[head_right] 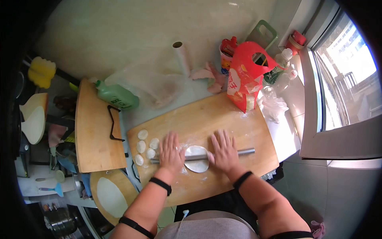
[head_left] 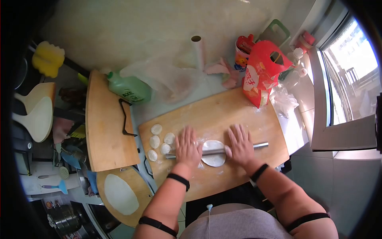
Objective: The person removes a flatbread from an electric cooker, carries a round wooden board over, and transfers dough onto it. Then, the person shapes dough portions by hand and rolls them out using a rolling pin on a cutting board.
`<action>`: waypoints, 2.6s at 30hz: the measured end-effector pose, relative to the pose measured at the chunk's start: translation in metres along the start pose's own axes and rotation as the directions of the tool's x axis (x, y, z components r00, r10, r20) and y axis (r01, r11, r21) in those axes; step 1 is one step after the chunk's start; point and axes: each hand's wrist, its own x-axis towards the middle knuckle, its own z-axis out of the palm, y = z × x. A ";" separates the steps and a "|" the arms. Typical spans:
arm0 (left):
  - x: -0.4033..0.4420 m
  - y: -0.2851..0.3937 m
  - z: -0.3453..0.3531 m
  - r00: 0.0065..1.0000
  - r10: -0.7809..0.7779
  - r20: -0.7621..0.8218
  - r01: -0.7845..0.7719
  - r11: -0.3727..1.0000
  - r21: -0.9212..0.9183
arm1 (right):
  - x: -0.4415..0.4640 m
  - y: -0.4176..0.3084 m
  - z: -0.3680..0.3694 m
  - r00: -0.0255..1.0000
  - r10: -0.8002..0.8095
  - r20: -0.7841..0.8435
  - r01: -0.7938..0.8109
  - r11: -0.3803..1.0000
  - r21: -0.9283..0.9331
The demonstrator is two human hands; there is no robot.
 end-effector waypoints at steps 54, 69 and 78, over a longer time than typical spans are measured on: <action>0.030 -0.010 0.001 0.939 -0.114 -0.325 0.098 0.993 -0.064 | 0.061 0.037 0.005 0.991 -0.108 -0.079 0.110 0.994 0.025; -0.094 0.019 0.005 0.983 0.166 0.083 -0.157 0.982 -0.104 | -0.071 0.046 -0.026 0.958 -0.187 0.216 0.178 0.982 0.060; 0.051 -0.006 0.006 0.947 0.051 -0.317 -0.104 0.983 -0.152 | 0.077 0.079 0.001 0.968 -0.167 -0.186 0.167 0.986 -0.019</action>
